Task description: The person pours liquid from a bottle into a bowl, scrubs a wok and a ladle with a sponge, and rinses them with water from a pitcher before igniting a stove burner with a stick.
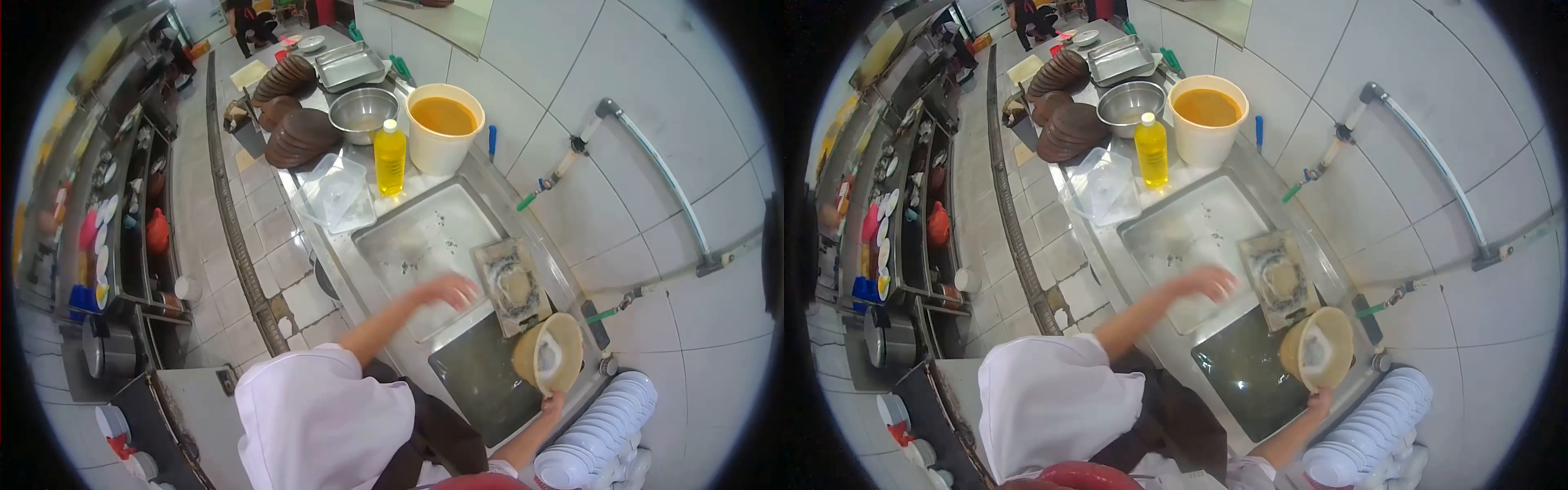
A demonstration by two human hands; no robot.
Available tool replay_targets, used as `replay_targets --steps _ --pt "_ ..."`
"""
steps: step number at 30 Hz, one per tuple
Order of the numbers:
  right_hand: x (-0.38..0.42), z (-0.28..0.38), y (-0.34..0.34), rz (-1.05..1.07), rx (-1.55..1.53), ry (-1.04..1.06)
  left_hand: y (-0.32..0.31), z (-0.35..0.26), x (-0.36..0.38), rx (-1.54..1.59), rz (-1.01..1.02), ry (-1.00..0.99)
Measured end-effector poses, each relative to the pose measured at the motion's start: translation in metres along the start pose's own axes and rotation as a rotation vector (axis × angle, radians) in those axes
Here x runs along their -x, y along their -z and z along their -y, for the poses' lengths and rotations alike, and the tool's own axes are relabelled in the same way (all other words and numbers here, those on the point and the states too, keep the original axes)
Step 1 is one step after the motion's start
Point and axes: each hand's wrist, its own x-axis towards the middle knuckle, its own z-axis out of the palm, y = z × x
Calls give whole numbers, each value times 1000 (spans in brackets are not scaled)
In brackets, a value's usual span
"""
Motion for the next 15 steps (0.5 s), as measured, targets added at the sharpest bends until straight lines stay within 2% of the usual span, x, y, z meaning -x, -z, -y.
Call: replay_targets --steps 2,3,4,5,6,7,9,11,13,14,15 --pt "8 -6 -2 31 -121 39 132 -7 53 502 -302 -26" --pt "9 -8 -2 62 -143 34 180 -41 73 727 -449 -92" --pt "8 -6 -5 99 -164 35 222 -74 95 205 -835 44" --pt "3 -6 1 102 -161 43 241 -112 96 382 -1104 20" --pt "-11 -11 13 152 -66 42 286 -123 95 323 -1200 158" --pt "-20 -16 15 199 25 42 325 -126 89 306 -1297 208" --pt "4 -8 -17 156 -82 66 430 -99 79 -120 -1239 250" --pt "20 -5 -30 106 -176 74 463 -102 57 -250 -1217 231" --pt "30 2 -37 33 -142 152 440 -145 34 284 -1544 420" --pt "23 2 -31 24 -141 163 449 -143 30 295 -1534 421" --pt "2 -2 -17 29 -152 144 457 -142 29 129 -1602 542"
